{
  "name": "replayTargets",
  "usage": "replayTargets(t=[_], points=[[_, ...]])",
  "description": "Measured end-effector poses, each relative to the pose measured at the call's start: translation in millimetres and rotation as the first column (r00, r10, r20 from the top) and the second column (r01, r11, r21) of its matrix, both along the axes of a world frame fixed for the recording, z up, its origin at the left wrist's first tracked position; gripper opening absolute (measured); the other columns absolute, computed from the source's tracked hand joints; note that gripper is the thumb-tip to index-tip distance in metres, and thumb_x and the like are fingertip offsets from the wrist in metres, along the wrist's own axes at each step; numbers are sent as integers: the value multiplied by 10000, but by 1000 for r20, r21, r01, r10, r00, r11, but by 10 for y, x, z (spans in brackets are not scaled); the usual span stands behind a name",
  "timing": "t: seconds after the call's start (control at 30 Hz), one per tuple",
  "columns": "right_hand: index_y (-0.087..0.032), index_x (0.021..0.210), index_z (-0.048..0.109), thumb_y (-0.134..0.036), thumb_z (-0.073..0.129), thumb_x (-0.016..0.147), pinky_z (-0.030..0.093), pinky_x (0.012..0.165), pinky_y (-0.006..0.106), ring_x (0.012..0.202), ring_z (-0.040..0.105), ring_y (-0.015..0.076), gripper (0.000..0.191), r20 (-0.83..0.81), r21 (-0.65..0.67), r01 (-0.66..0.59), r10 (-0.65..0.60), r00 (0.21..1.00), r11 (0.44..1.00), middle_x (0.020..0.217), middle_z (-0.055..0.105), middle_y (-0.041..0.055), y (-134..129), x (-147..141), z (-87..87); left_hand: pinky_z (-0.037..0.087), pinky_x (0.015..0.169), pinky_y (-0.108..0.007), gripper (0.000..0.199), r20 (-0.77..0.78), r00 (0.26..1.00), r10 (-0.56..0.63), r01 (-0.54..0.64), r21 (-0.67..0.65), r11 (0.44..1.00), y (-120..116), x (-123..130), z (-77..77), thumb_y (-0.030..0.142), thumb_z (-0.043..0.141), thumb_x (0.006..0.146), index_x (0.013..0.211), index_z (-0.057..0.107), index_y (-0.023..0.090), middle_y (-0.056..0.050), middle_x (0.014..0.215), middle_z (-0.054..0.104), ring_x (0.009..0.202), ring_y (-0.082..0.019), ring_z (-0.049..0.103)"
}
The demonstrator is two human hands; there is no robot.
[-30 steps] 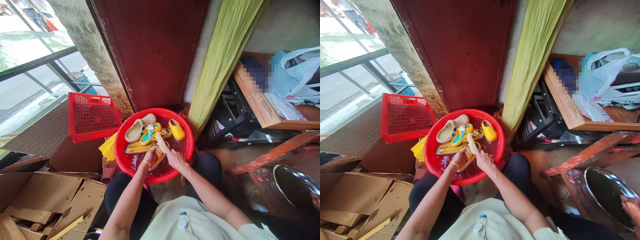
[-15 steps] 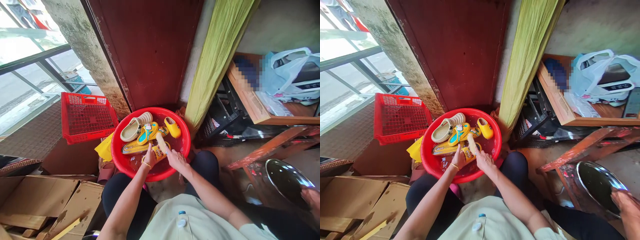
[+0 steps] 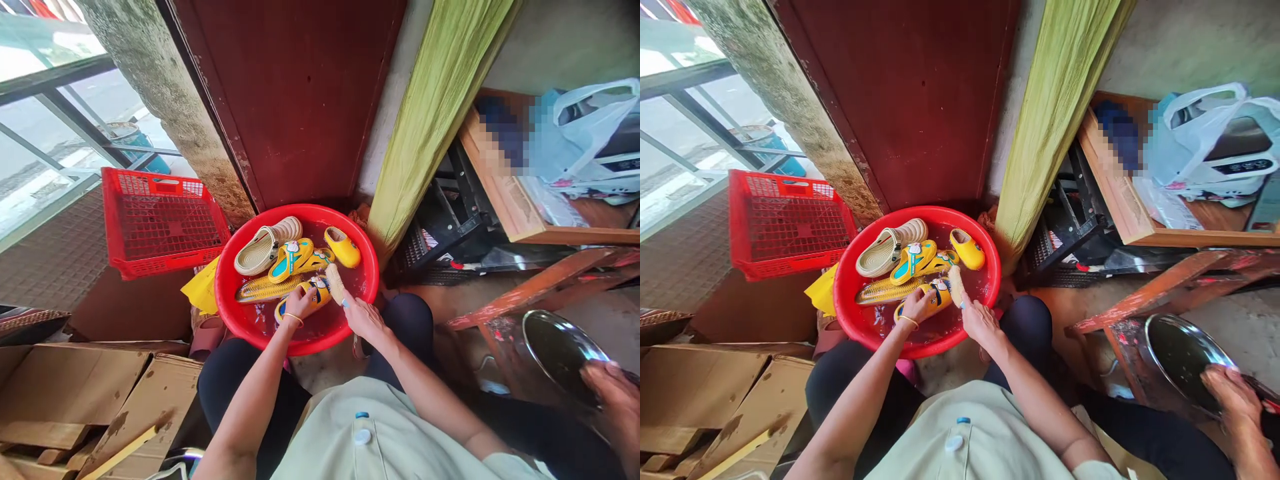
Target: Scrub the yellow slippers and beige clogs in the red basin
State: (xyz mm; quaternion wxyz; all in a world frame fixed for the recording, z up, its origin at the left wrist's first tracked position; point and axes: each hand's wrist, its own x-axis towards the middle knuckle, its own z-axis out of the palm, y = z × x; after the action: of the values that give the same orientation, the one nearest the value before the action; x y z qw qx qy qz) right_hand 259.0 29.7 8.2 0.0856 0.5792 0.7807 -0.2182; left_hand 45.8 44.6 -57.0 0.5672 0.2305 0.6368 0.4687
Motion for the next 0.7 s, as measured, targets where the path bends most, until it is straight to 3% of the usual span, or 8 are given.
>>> replayTargets(t=[0.1,0.17,0.23,0.33,0.43,0.53,0.6,0.7], points=[[-190,1643,259,-270,379,1016,536,910,358,1060,720,270,643,-55,14,27,-26,998,1000,1203,737,136,89,-8,-53,438,1019,-430,277,-451,874,-179,186,-29,982,-131,-169,148,381,782,786,969,717,184,-151,1088,730,1263,-373,576],[-172,1636,279,-268,376,1016,538,926,347,1083,718,263,634,-104,41,46,-41,994,998,1253,727,143,99,18,-99,398,1071,-445,340,-768,555,-320,402,-90,911,-224,-318,256,434,702,868,1138,714,228,-139,1174,724,1268,-349,580],[-140,1630,284,-264,370,1020,532,951,333,1108,713,257,627,-149,79,69,-57,987,995,1279,720,156,82,56,-142,353,1122,-480,563,-875,282,-393,537,-195,821,-300,-425,315,452,743,832,1355,625,279,-134,1350,657,1321,-349,540],[-105,1616,301,-261,367,1028,521,977,316,1120,712,245,612,-187,108,74,-53,981,991,1265,730,163,55,95,-178,347,1120,-570,1075,-830,131,-543,538,-400,742,-364,-411,265,399,881,664,1590,345,307,-169,1567,467,1403,-415,450],[-121,1609,328,-270,387,1030,529,961,312,1093,723,246,601,-184,102,55,-35,982,993,1258,735,159,46,96,-184,372,1099,-597,1258,-794,149,-590,487,-460,742,-362,-232,121,317,891,633,1653,155,271,-213,1642,331,1464,-466,350],[-139,1601,354,-277,395,1031,536,962,326,1108,719,256,588,-198,91,69,-50,979,993,1267,732,154,43,89,-200,376,1111,-572,1227,-813,233,-533,474,-383,793,-304,-69,5,268,853,677,1661,121,236,-245,1593,394,1441,-464,396],[-119,1598,353,-276,373,1036,532,991,341,1141,706,259,583,-248,95,121,-94,964,988,1292,719,163,40,96,-228,372,1121,-562,1140,-778,390,-492,469,-292,833,-243,-23,-33,303,826,727,1655,170,217,-252,1544,460,1405,-457,454],[-78,1599,331,-274,327,1043,501,1067,351,1256,645,254,589,-357,141,247,-184,916,959,1433,625,184,28,122,-279,409,1113,-506,902,-531,771,-352,354,-103,930,-145,-20,-41,418,742,838,1604,330,178,-233,1469,559,1343,-412,544]])
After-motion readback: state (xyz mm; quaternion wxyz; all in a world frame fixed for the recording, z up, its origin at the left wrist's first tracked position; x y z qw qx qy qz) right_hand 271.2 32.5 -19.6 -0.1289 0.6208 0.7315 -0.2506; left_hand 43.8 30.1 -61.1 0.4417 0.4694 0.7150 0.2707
